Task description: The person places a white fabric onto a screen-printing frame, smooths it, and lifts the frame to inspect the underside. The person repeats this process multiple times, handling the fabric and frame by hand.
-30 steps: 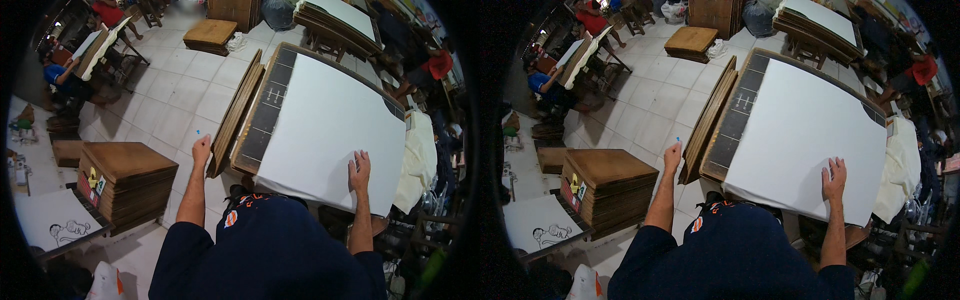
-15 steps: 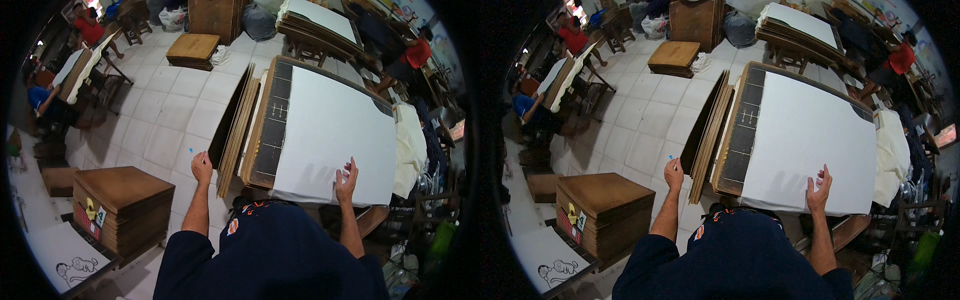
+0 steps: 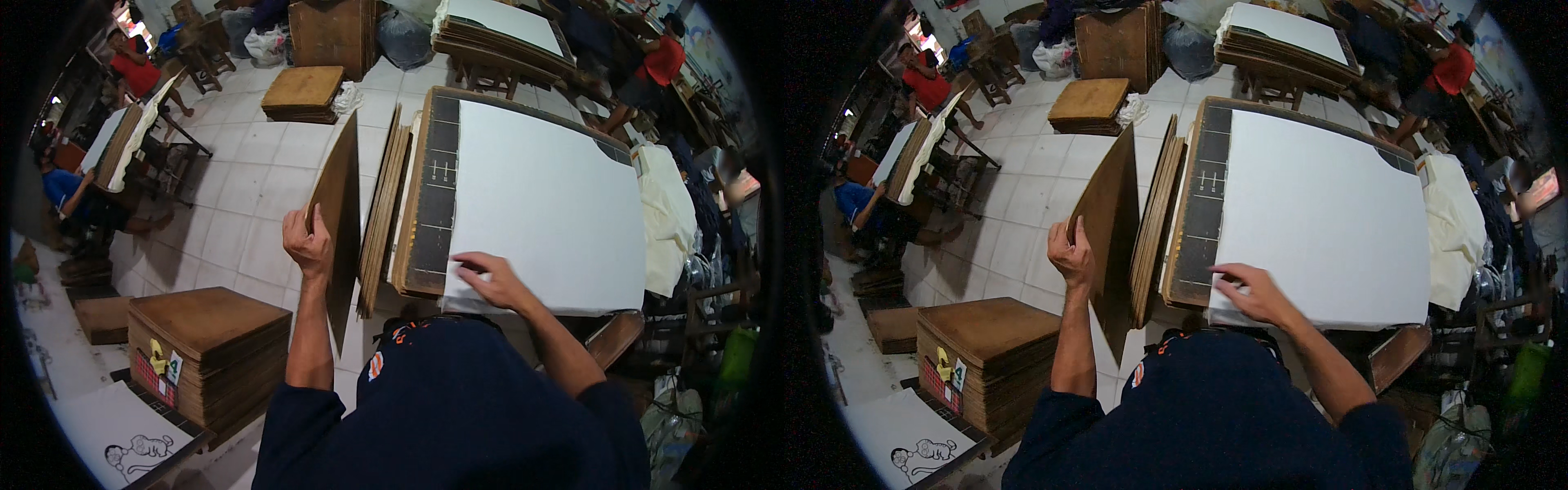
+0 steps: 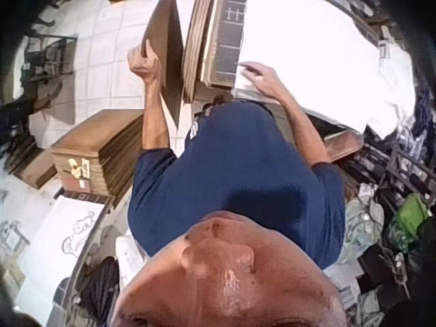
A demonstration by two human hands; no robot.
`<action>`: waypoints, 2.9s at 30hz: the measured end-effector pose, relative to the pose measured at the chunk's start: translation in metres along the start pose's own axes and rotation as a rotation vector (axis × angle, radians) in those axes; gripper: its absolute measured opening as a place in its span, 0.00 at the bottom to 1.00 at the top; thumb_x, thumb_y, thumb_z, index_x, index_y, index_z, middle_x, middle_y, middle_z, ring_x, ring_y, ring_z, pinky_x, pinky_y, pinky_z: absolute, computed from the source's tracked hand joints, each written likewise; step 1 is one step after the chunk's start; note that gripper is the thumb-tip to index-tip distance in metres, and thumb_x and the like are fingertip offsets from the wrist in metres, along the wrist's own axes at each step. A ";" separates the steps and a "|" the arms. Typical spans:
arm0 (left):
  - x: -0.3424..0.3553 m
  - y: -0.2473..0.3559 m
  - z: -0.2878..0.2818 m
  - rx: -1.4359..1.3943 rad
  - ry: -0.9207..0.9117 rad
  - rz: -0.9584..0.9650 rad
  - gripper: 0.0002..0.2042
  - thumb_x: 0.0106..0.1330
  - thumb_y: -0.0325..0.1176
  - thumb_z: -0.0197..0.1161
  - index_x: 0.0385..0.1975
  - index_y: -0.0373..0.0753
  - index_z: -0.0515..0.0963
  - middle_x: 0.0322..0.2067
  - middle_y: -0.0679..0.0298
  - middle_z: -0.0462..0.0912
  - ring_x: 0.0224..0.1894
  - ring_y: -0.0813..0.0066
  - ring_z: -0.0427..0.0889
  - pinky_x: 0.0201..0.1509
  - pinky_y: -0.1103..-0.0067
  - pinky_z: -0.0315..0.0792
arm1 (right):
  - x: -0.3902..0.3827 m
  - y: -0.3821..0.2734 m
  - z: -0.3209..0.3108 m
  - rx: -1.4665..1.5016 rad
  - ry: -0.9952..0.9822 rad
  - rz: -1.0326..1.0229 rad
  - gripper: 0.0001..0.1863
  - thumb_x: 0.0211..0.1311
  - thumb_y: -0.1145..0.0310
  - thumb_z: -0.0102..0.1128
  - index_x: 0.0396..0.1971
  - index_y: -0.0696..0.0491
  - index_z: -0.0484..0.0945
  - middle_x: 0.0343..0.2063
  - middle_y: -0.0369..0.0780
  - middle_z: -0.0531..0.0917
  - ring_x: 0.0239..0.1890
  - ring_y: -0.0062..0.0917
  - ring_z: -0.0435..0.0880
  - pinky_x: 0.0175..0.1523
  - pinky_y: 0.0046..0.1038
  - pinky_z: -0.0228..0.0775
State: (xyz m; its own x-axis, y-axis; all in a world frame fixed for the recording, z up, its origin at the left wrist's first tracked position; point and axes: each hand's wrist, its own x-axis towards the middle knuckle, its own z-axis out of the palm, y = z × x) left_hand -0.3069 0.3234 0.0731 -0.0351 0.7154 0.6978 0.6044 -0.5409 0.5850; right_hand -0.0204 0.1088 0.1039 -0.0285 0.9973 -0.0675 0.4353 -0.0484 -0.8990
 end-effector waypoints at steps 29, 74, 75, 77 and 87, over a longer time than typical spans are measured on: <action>-0.083 -0.288 -0.019 -1.135 0.001 -1.659 0.17 0.68 0.49 0.63 0.46 0.44 0.78 0.37 0.66 0.84 0.36 0.70 0.83 0.39 0.73 0.79 | -0.095 -0.025 -0.074 0.910 0.947 -0.053 0.18 0.49 0.70 0.59 0.41 0.61 0.79 0.38 0.50 0.84 0.37 0.37 0.86 0.42 0.41 0.84; -0.129 0.322 0.053 -0.763 -0.327 -0.716 0.41 0.70 0.46 0.62 0.69 0.24 0.48 0.67 0.38 0.56 0.72 0.52 0.56 0.73 0.62 0.54 | -0.260 0.056 -0.223 0.886 1.313 -0.341 0.34 0.63 0.51 0.65 0.63 0.54 0.67 0.60 0.41 0.72 0.58 0.34 0.74 0.63 0.41 0.69; -0.155 0.334 0.060 -0.905 -0.469 -0.765 0.42 0.69 0.51 0.61 0.69 0.25 0.48 0.67 0.36 0.57 0.72 0.51 0.56 0.72 0.62 0.55 | -0.251 0.052 -0.218 0.880 1.347 -0.308 0.36 0.63 0.50 0.65 0.63 0.55 0.66 0.61 0.41 0.72 0.58 0.34 0.73 0.64 0.41 0.69; -0.177 0.347 0.073 -1.085 -0.538 -0.657 0.36 0.70 0.52 0.59 0.65 0.27 0.57 0.54 0.45 0.75 0.56 0.61 0.76 0.58 0.67 0.72 | -0.232 0.046 -0.196 0.798 1.266 -0.303 0.36 0.62 0.49 0.65 0.63 0.55 0.67 0.61 0.41 0.72 0.60 0.34 0.72 0.63 0.42 0.69; -0.108 0.205 0.069 -0.746 -0.152 -0.766 0.14 0.61 0.33 0.71 0.38 0.28 0.82 0.28 0.65 0.84 0.29 0.82 0.78 0.34 0.82 0.72 | -0.289 0.046 -0.239 1.409 1.516 0.008 0.35 0.71 0.42 0.42 0.67 0.52 0.62 0.66 0.44 0.67 0.67 0.43 0.65 0.70 0.56 0.55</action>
State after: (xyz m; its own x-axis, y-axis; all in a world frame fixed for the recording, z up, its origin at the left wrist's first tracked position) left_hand -0.1243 0.1652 0.0890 -0.0679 0.9976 0.0107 -0.1753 -0.0225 0.9843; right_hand 0.2226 -0.1685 0.1856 0.8917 0.2054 -0.4033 -0.4257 0.6833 -0.5932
